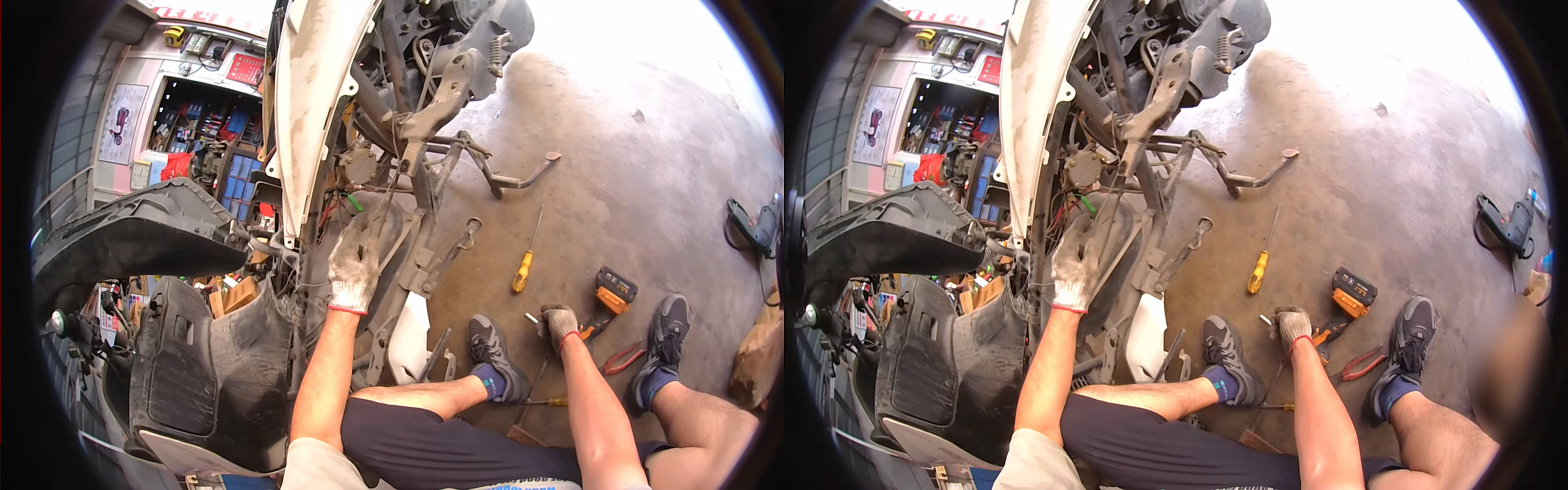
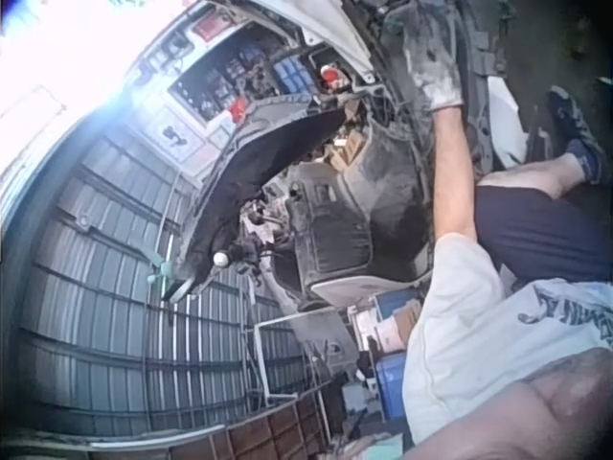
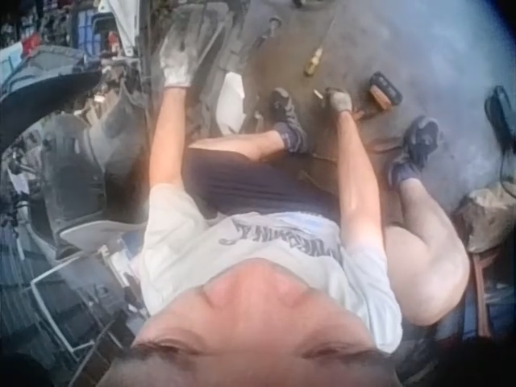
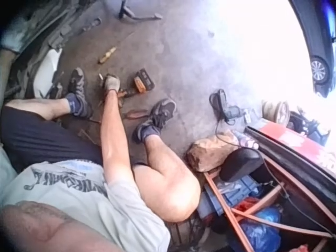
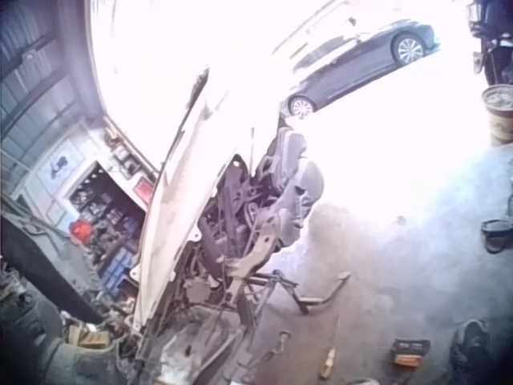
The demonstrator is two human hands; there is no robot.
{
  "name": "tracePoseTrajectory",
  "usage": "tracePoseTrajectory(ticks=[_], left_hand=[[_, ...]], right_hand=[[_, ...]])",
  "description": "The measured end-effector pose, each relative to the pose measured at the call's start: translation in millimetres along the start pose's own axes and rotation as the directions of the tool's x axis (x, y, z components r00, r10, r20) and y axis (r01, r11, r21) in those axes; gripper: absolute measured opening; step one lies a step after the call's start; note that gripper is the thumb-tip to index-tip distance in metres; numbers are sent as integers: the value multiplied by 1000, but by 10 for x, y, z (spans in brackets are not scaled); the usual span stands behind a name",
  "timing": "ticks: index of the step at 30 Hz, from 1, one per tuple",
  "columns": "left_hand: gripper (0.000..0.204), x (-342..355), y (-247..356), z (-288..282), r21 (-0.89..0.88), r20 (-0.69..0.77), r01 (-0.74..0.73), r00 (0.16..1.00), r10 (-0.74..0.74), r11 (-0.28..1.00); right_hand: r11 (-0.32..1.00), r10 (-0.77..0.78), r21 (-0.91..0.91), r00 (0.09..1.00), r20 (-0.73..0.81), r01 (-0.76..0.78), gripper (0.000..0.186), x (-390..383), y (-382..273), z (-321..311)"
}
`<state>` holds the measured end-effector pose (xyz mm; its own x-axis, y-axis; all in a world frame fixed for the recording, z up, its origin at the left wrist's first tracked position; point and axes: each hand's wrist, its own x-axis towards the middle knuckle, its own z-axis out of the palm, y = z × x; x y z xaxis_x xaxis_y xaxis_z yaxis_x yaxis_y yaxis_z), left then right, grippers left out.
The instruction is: The recorder is disassembling and repairing components of a motorcycle chassis and engine area.
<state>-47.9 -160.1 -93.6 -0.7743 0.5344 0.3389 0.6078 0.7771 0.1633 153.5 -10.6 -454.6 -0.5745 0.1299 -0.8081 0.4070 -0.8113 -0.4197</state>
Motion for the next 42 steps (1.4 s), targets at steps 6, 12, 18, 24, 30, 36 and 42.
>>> tracePoseTrajectory(ticks=[6,12,18,24,30,36,42], left_hand=[[32,35,-42,1,53,-129,-20,991,26,998],[20,7,-49,-48,29,-187,41,982,-35,999],[21,-37,39,-79,-171,-28,-59,998,55,984],[27,-61,4,-84,-163,100,1,995,15,987],[28,-99,-31,-83,-184,166,27,986,4,983],[29,-109,-28,-82,-180,165,19,986,11,983],[31,-97,-8,-66,-164,159,-6,987,32,986]], right_hand=[[999,28,-26,1000,10,-28,23,-50,-49,15],[998,62,6,998,-20,-62,26,-49,-70,11],[997,69,-39,997,22,-68,24,-20,-54,3],[994,106,-17,994,20,-106,23,-2,-39,4],[995,88,-45,995,45,-86,24,36,-7,-9],[994,74,-81,997,28,-71,24,20,-14,-1],[994,51,-94,999,15,-49,24,-25,-35,21]])
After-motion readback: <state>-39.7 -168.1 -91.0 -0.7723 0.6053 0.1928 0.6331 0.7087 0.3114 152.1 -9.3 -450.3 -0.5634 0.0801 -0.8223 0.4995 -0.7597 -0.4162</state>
